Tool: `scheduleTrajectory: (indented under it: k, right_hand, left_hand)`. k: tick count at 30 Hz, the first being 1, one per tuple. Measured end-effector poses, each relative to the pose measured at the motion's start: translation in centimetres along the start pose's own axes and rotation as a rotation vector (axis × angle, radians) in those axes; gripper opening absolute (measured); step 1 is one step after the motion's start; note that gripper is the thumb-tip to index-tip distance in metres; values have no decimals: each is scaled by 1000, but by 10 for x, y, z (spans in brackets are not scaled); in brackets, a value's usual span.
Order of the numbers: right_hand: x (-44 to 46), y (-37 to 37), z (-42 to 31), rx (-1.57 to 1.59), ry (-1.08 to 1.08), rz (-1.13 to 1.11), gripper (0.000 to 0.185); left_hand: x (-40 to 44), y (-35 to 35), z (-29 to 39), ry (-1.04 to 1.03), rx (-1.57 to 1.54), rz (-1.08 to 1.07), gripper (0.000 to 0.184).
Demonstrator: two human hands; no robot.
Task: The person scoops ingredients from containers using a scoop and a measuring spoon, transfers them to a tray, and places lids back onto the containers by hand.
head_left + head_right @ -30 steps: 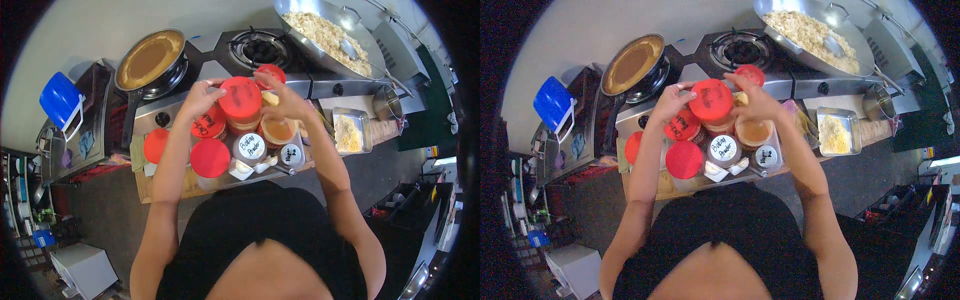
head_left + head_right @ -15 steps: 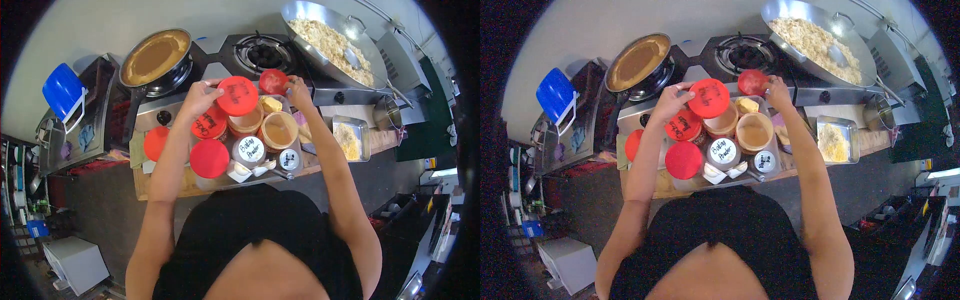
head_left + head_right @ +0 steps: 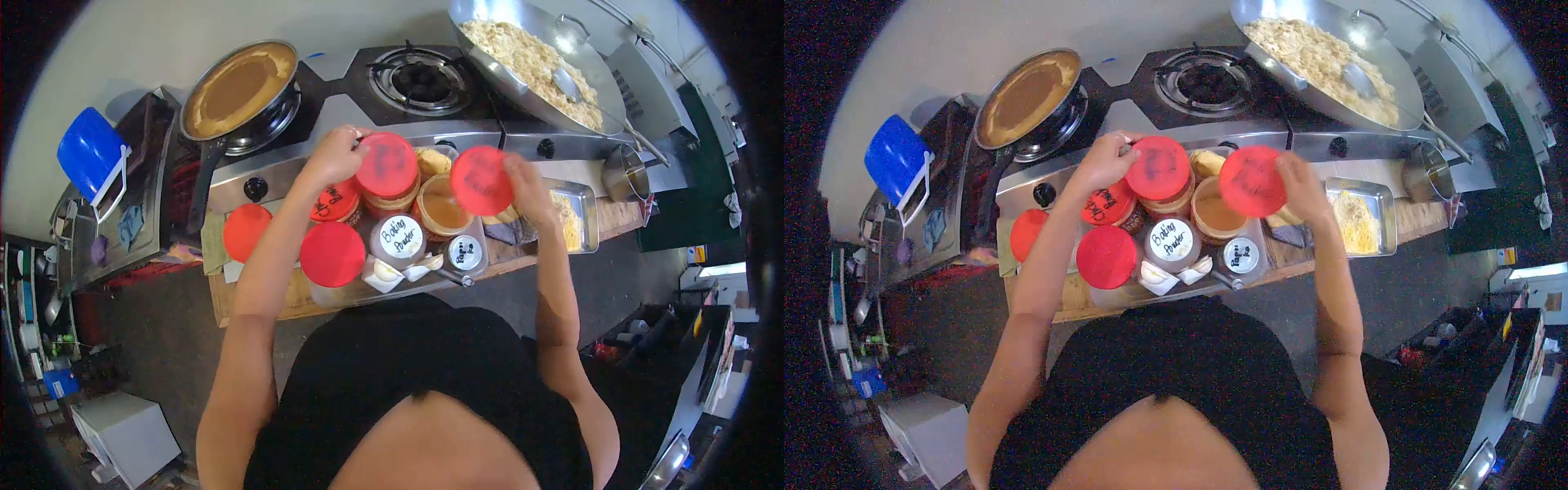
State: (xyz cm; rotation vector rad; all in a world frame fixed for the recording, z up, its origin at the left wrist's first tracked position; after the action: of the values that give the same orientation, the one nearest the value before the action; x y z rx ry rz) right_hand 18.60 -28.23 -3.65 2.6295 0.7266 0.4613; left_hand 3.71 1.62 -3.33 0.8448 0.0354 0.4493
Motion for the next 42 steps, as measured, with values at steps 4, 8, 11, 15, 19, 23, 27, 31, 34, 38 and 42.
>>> scheduleTrajectory:
  k: [4,8,11,15,19,23,27,31,34,38,42]
  right_hand:
    - [-11,-29,12,-328,96,-53,30]
    - [-19,-45,-2,-497,134,23,29]
    - [-20,-53,2,-541,191,60,28]
    - [-25,-57,-5,-599,211,77,27]
    - [-23,-62,-6,-583,165,67,24]
    - [-23,-54,-9,-571,258,15,31]
    - [-23,-38,-41,-578,524,-254,64]
    - [-22,-52,-44,-624,517,-496,92]
    - [-26,-55,-64,-841,315,-395,87]
    - [-23,-63,-74,-985,37,-406,94]
    - [-21,-52,-45,-837,597,-436,98]
  left_hand:
    - [0,-2,7,-69,362,-57,43]
    - [-14,-8,15,-138,330,-74,77]
    - [-25,-12,33,-165,420,-175,106]
    - [-26,-18,28,-171,406,-222,109]
    - [-26,-20,22,-223,352,-191,106]
    - [-28,-19,18,-257,341,-214,106]
    - [-28,-16,20,-244,319,-226,106]
    - [-15,-22,19,-223,268,-311,112]
    - [-8,-14,15,-316,271,-434,119]
    - [-10,-2,21,-289,298,-345,121]
    - [-13,-9,29,-119,220,-371,118]
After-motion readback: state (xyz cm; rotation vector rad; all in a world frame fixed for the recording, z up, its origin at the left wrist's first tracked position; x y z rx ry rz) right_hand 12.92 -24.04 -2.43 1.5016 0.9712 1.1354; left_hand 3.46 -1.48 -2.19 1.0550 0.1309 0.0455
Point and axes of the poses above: each hand's wrist, its own x-axis towards the middle knuckle, its own y-axis out of the back of the hand, z = x × y, the point moved 2 cm from there along x, towards the middle knuckle, and after that the axes turned 8 degrees about z, right-handed, at the moved point
